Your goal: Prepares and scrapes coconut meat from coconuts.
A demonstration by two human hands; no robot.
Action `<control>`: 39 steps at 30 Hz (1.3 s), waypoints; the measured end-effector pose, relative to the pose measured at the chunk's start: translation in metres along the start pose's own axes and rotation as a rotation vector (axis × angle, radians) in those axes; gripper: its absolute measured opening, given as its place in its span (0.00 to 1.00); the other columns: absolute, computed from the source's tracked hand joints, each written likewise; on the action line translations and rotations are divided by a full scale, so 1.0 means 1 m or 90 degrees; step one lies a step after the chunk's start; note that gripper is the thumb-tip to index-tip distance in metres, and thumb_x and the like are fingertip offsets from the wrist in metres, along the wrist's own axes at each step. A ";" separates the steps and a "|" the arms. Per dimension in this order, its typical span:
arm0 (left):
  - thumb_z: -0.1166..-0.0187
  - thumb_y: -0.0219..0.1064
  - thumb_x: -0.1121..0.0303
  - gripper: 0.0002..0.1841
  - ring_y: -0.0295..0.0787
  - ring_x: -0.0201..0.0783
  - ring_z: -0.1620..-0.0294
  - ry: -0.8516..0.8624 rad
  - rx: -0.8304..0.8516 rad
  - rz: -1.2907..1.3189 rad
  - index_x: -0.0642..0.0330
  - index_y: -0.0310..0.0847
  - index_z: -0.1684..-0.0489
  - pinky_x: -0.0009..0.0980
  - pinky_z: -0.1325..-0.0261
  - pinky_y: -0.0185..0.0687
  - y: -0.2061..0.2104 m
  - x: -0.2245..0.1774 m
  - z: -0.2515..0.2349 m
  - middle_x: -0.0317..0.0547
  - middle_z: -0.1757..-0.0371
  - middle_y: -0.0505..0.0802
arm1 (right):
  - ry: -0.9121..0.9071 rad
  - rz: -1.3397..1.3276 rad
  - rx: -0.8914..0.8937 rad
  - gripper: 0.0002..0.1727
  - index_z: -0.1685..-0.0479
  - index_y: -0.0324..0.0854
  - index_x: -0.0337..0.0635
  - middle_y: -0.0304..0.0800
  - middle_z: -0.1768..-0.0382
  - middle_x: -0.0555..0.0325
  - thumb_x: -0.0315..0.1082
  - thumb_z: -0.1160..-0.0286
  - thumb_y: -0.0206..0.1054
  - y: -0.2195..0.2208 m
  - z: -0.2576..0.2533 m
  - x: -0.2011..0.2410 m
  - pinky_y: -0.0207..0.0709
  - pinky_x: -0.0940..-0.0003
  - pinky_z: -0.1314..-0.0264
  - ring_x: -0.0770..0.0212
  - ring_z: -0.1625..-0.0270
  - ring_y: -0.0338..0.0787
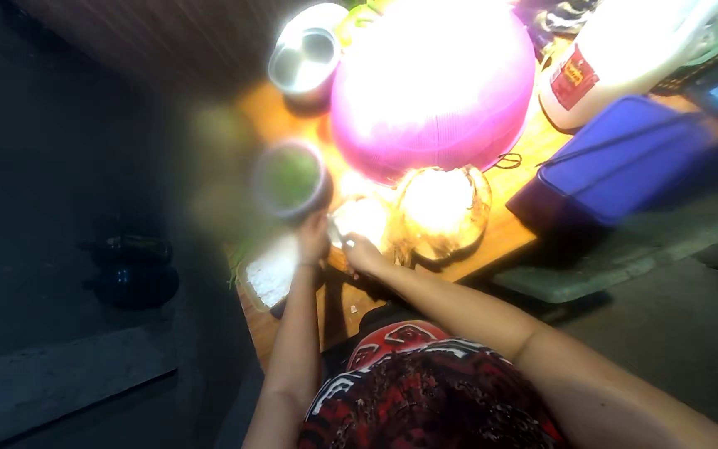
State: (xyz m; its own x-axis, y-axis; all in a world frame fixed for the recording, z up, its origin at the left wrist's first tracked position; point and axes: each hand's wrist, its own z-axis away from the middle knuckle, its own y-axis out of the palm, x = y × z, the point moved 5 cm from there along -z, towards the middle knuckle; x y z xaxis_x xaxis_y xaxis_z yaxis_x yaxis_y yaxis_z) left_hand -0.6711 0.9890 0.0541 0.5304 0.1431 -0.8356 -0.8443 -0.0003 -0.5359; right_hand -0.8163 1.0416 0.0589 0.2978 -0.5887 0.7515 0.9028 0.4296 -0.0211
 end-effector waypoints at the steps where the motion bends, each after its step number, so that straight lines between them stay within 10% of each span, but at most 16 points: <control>1: 0.08 0.55 0.66 0.16 0.90 0.40 0.47 -0.001 -0.001 0.000 0.64 0.84 0.34 0.42 0.38 0.82 0.000 0.001 0.001 0.55 0.45 0.93 | -0.001 0.006 0.022 0.21 0.19 0.69 0.45 0.82 0.69 0.50 0.37 0.05 0.50 0.001 0.001 -0.002 0.81 0.63 0.75 0.60 0.80 0.82; 8: 0.08 0.55 0.66 0.17 0.90 0.41 0.45 0.011 0.006 -0.001 0.64 0.84 0.34 0.42 0.36 0.81 0.001 0.000 -0.001 0.55 0.43 0.93 | 0.035 -0.233 -0.078 0.19 0.22 0.70 0.42 0.79 0.74 0.54 0.36 0.06 0.51 -0.022 0.003 -0.005 0.77 0.69 0.78 0.64 0.82 0.79; 39: 0.07 0.53 0.66 0.17 0.89 0.42 0.45 0.014 0.000 -0.011 0.65 0.84 0.34 0.43 0.36 0.80 0.000 -0.007 0.002 0.56 0.43 0.92 | -0.009 -0.146 -0.011 0.21 0.19 0.73 0.44 0.82 0.69 0.53 0.37 0.05 0.53 -0.011 0.016 -0.010 0.78 0.68 0.77 0.64 0.80 0.80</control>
State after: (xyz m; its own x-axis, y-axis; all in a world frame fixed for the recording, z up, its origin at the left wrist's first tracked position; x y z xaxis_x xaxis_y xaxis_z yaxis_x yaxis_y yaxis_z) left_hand -0.6746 0.9903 0.0605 0.5469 0.1212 -0.8284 -0.8347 0.0020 -0.5507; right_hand -0.8346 1.0540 0.0621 0.0805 -0.6602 0.7467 0.9517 0.2737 0.1393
